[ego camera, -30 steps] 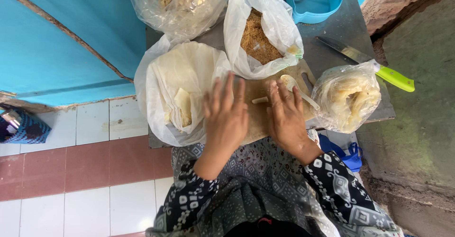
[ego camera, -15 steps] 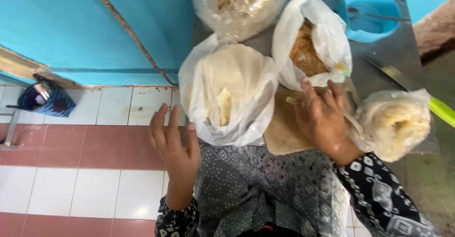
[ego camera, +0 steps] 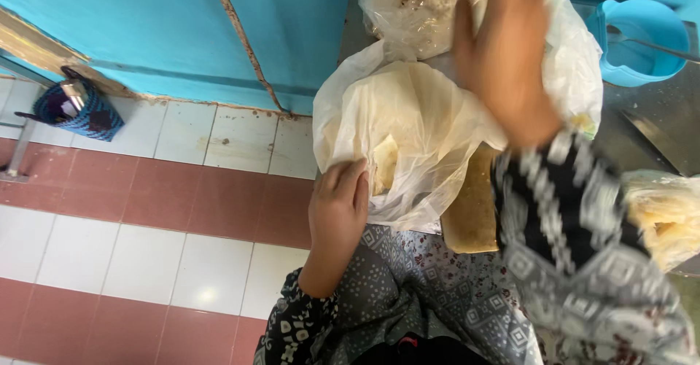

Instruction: The person sits at a small table and wraps filled pastries. They take thin pastry sheets from a plastic bag, spoon a brown filling onto a sheet, fold the sheet over the filling into a triangular parcel, and place the finished parcel into another bag with completed rolls.

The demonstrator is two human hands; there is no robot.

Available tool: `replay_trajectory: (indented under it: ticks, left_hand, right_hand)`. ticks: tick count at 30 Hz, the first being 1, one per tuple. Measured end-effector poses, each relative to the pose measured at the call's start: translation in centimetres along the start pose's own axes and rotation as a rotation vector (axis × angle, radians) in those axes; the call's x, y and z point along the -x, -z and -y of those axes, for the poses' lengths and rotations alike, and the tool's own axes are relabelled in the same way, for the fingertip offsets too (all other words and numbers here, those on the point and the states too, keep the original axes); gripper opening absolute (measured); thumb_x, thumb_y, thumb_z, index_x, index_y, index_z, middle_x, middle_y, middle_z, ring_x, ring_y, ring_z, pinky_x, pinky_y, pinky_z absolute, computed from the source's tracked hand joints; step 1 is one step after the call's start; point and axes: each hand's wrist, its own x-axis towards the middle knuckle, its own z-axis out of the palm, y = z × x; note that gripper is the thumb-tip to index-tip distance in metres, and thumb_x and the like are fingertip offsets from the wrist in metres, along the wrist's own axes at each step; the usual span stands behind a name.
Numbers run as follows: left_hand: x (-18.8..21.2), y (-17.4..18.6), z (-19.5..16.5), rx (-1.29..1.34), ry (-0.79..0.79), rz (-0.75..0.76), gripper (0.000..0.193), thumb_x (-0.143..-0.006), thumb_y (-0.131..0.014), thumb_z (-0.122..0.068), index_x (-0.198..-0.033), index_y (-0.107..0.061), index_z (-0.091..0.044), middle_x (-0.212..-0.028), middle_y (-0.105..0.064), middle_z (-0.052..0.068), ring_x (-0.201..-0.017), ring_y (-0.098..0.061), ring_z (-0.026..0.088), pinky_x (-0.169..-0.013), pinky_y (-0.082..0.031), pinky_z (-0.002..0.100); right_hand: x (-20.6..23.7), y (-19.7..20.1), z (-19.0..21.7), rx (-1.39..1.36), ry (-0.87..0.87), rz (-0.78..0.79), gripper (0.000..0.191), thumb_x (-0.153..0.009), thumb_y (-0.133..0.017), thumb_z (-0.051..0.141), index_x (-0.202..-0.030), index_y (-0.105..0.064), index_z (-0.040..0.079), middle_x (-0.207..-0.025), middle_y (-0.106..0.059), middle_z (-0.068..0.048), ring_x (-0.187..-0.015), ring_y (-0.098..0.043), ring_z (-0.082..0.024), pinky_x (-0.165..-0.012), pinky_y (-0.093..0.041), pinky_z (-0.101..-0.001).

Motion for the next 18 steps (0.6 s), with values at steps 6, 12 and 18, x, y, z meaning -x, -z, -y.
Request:
replay_trajectory:
  ticks: [6,12,18]
  left_hand:
    - [-1.9,-0.6,-0.8,-0.116,0.051,0.098,0.033,-0.088,-0.078,-0.023,-0.115,-0.069,-0.006,-0.109,-0.065,0.012,-0.094,-0.065,0.035,-0.081,-0.053,0.048]
    - [-1.4,0.6,-3.2,0.129,-0.051,0.050,0.043,-0.093,-0.076,-0.022,-0.130,-0.065,-0.004,-0.116,-0.070,0.012,-0.103,-0.070,0.031,-0.088,-0.057,0.040]
    - [-1.1,-0.8,-6.6,0.954,0.395,0.251,0.023,-0.101,-0.070,-0.007,-0.123,-0.070,0.002,-0.103,-0.076,0.008,-0.089,-0.071,0.015,-0.079,-0.061,0.031]
  right_hand:
    - [6.6,2.5,10.1,-0.317,0.054,0.485,0.079,-0.080,-0.072,-0.001,-0.153,-0.045,0.004,-0.099,-0.069,-0.006,-0.100,-0.068,-0.029,-0.092,-0.052,-0.0416]
    - [5.0,6.3,9.6,-0.558,-0.185,0.558,0.077,-0.093,-0.071,-0.001,-0.160,-0.035,0.005,-0.097,-0.071,-0.007,-0.094,-0.068,-0.024,-0.093,-0.054,-0.0384]
    - [6.2,12.5,8.3,-0.900,-0.399,0.268,0.074,-0.098,-0.063,-0.003,-0.161,-0.025,0.003,-0.136,-0.061,-0.020,-0.113,-0.070,-0.019,-0.111,-0.050,-0.0383]
